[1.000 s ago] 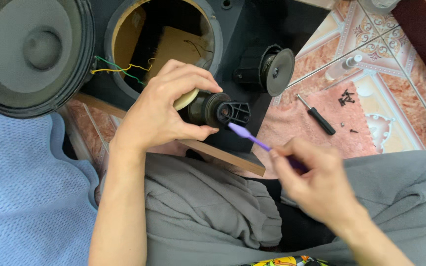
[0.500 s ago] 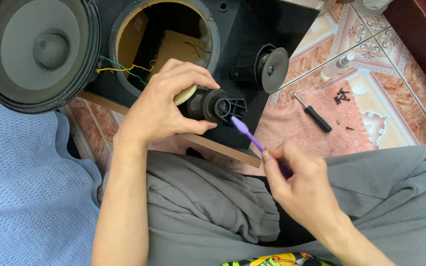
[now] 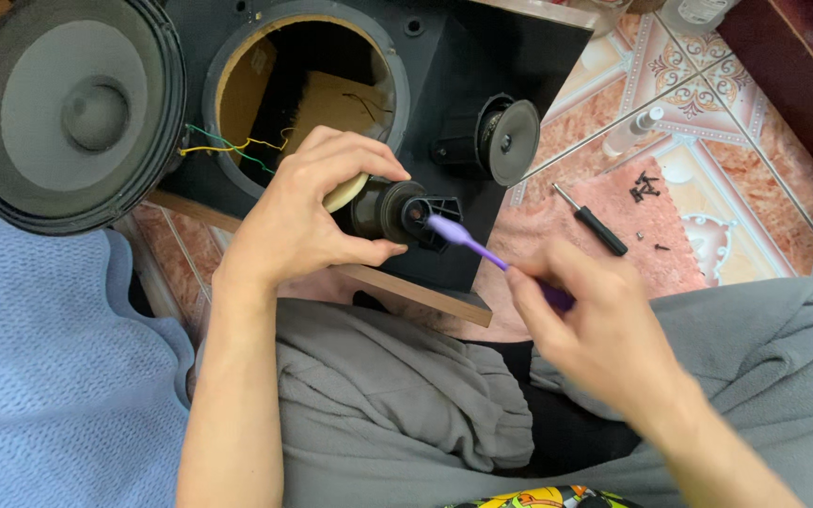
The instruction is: The person cleans the interior of a speaker enclosure and its components using a toothbrush and a sponge. They scrub the inside surfaces and the speaker cones, then wipe the components with a sponge.
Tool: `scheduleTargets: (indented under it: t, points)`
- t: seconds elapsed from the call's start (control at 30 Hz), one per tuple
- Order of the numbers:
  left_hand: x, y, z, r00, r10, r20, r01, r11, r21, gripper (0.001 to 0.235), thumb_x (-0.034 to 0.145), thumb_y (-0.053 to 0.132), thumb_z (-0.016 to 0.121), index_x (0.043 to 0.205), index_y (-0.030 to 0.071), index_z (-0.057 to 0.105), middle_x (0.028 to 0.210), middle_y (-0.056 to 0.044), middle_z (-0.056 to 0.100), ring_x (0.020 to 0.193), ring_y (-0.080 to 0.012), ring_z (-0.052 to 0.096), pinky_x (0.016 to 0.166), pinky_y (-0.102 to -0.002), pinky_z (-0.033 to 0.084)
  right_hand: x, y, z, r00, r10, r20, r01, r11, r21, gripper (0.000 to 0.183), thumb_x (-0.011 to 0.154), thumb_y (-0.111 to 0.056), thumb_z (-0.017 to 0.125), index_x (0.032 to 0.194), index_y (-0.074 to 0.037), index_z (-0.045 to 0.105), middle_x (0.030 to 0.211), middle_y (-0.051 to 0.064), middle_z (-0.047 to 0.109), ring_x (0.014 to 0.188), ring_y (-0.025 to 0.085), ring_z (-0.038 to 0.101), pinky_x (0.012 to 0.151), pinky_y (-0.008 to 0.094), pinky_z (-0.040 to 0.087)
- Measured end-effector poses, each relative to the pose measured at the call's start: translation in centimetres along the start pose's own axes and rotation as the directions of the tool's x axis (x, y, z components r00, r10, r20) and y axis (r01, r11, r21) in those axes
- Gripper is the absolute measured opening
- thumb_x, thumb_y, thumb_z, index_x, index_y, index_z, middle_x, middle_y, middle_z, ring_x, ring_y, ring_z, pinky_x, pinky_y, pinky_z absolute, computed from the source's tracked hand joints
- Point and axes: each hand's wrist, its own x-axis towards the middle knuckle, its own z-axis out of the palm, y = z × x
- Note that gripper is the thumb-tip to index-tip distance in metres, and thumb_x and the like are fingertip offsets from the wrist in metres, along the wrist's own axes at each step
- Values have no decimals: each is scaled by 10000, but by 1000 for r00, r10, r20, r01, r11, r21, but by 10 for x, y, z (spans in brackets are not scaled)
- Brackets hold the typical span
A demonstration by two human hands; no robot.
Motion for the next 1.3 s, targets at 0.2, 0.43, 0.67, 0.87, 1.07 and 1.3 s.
scheduleTargets:
  t: [0.2, 0.43, 0.67, 0.87, 1.07, 1.3]
  points:
    - [0, 1, -2, 999, -37, 17, 37, 999, -14, 645, 725, 190, 1083, 1297, 162, 786, 1356, -30, 774, 1316, -271, 637, 1181, -421, 505, 100, 41, -43, 881, -290, 373, 412, 857, -308, 135, 1119, -237, 684, 1232, -216, 754, 955, 129, 786, 891, 407, 763, 776, 563, 570]
    - [5, 2, -5, 998, -50, 46, 50, 999, 0, 605, 772, 241, 1080, 1292, 147, 785, 1355, -32, 771, 1303, -276, 630, 1168, -422, 511, 224, 10, -34, 403, -737, 543, 899, 430, -84, 169, 1055, -38, 737, 1163, -160, 781, 1102, 53, 679, 831, 346, 641, 870, 474, 527]
    - [9, 1, -8, 994, -84, 75, 86, 996, -26, 591, 803, 259, 1066, 1311, 144, 788, 1365, -25, 763, 1312, -271, 615, 1167, -415, 506, 262, -25, -16, 203, -642, 740, 843, 499, 201, 110, 1064, -154, 709, 995, -159, 796, 901, 71, 697, 778, 379, 717, 676, 541, 536]
    - [9, 0, -7, 991, -99, 85, 101, 995, -22, 592, 805, 279, 1065, 1315, 157, 789, 1370, -5, 763, 1318, -280, 591, 1155, -429, 520, 271, -30, -10, 220, -472, 854, 828, 553, 92, 177, 1056, -194, 703, 893, -191, 773, 897, -1, 691, 756, 330, 725, 673, 513, 535]
    - [8, -1, -7, 992, -100, 75, 102, 994, -25, 601, 806, 290, 1074, 1321, 170, 789, 1364, -2, 768, 1315, -278, 598, 1152, -426, 524, 285, -17, -12, 248, -509, 824, 778, 612, 144, 158, 1001, -154, 756, 1037, -233, 889, 982, -43, 812, 906, 243, 826, 751, 460, 644]
    - [9, -1, -6, 992, -103, 79, 105, 994, -13, 605, 796, 250, 1080, 1318, 167, 786, 1372, -6, 765, 1316, -287, 596, 1147, -424, 522, 298, -11, -7, 280, -627, 727, 815, 555, 165, 102, 993, -186, 812, 1022, -202, 908, 915, -22, 802, 853, 263, 786, 785, 422, 573]
